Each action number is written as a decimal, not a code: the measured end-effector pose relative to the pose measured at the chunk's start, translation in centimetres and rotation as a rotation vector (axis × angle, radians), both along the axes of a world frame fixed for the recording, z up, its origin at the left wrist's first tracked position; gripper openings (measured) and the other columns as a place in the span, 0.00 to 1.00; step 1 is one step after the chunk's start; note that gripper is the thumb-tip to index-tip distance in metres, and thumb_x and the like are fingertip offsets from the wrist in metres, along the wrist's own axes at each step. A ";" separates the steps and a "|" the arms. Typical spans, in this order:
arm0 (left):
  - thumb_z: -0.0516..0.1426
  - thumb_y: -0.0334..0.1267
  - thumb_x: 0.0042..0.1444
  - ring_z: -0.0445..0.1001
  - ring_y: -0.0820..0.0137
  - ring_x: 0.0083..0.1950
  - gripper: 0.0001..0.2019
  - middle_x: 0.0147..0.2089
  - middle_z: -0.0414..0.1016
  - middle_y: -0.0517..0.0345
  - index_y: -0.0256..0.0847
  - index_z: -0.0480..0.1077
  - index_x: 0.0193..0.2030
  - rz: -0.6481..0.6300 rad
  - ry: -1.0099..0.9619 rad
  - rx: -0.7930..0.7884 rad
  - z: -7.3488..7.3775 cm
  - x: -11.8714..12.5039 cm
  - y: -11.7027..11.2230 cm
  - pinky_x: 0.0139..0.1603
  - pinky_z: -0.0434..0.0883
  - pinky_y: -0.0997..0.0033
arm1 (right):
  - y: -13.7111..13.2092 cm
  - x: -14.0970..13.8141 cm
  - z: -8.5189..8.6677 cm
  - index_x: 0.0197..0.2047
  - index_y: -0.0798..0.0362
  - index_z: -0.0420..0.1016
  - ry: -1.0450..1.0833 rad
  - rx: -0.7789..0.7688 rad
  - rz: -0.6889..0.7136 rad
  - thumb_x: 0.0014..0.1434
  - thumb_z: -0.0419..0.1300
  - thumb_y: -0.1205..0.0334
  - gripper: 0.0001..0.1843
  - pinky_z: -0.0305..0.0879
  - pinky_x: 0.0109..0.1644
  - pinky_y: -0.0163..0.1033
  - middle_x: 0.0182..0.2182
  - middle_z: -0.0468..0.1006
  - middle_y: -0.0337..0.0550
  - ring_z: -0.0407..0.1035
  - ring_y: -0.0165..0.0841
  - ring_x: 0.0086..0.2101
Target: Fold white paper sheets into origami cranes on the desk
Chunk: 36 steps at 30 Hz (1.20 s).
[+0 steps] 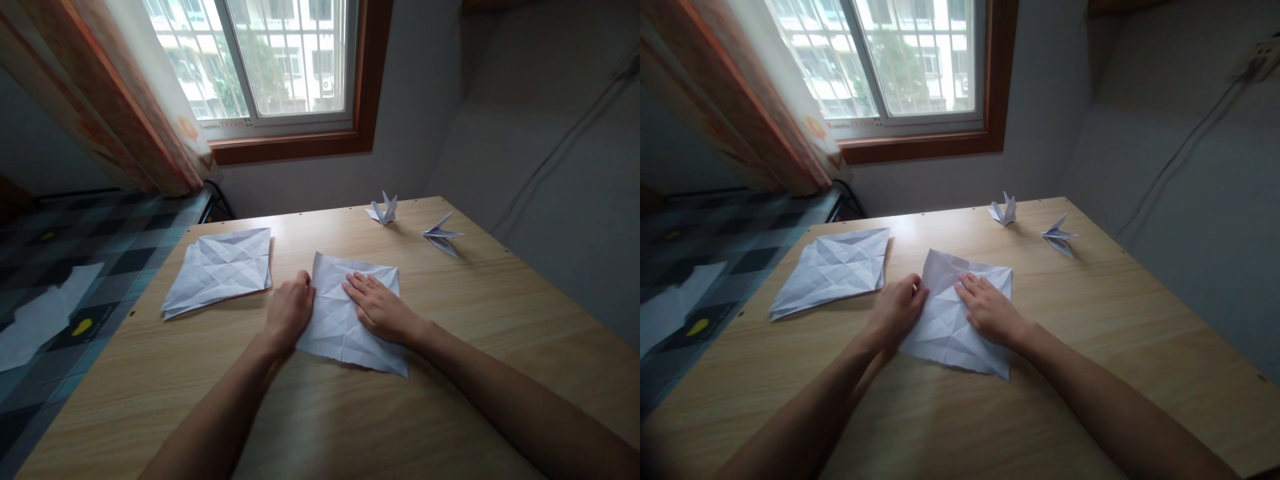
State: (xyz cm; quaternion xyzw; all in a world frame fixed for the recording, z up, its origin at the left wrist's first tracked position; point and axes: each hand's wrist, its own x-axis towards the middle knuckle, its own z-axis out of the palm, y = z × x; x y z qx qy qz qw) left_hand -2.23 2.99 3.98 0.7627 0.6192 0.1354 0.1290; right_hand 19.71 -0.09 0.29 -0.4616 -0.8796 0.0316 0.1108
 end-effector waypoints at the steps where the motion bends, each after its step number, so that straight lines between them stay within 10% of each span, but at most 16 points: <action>1: 0.51 0.39 0.62 0.74 0.61 0.31 0.09 0.32 0.77 0.47 0.39 0.69 0.41 0.012 0.064 0.028 -0.2 0.1 -0.2 0.31 0.59 0.69 | 0.0 -0.2 -0.1 0.68 0.62 0.56 0.001 -0.018 -0.003 0.64 0.48 0.61 0.31 0.45 0.70 0.52 0.69 0.53 0.57 0.46 0.44 0.68; 7: 0.46 0.34 0.66 0.79 0.56 0.37 0.11 0.37 0.78 0.43 0.38 0.62 0.52 -0.024 0.268 0.024 -0.4 -0.3 -0.6 0.34 0.65 0.67 | -0.5 1.1 -0.6 0.70 0.60 0.53 -0.070 -0.039 -0.184 0.63 0.49 0.38 0.42 0.43 0.69 0.58 0.69 0.50 0.60 0.44 0.52 0.68; 15: 0.39 0.25 0.63 0.78 0.55 0.43 0.18 0.43 0.76 0.40 0.34 0.67 0.48 0.093 0.467 0.161 4.2 0.0 -2.1 0.38 0.73 0.61 | -1.3 2.8 -0.7 0.71 0.57 0.51 -0.167 -0.025 -0.250 0.64 0.47 0.36 0.43 0.43 0.68 0.59 0.70 0.49 0.59 0.43 0.53 0.68; 21: 0.46 0.58 0.63 0.55 0.46 0.70 0.37 0.69 0.56 0.30 0.25 0.55 0.66 -0.618 0.257 0.144 -1.0 3.9 -8.3 0.65 0.62 0.51 | -1.2 2.8 -0.9 0.71 0.59 0.50 -0.178 0.000 -0.232 0.67 0.44 0.43 0.38 0.44 0.68 0.58 0.69 0.49 0.60 0.44 0.52 0.68; 36: 0.44 0.68 0.57 0.46 0.51 0.74 0.48 0.73 0.47 0.35 0.27 0.49 0.71 -0.392 0.307 0.082 -2.8 -2.5 -7.0 0.71 0.49 0.51 | -3.4 7.3 -2.4 0.71 0.62 0.50 -0.136 0.028 -0.184 0.52 0.48 0.23 0.59 0.42 0.69 0.57 0.69 0.49 0.64 0.41 0.52 0.68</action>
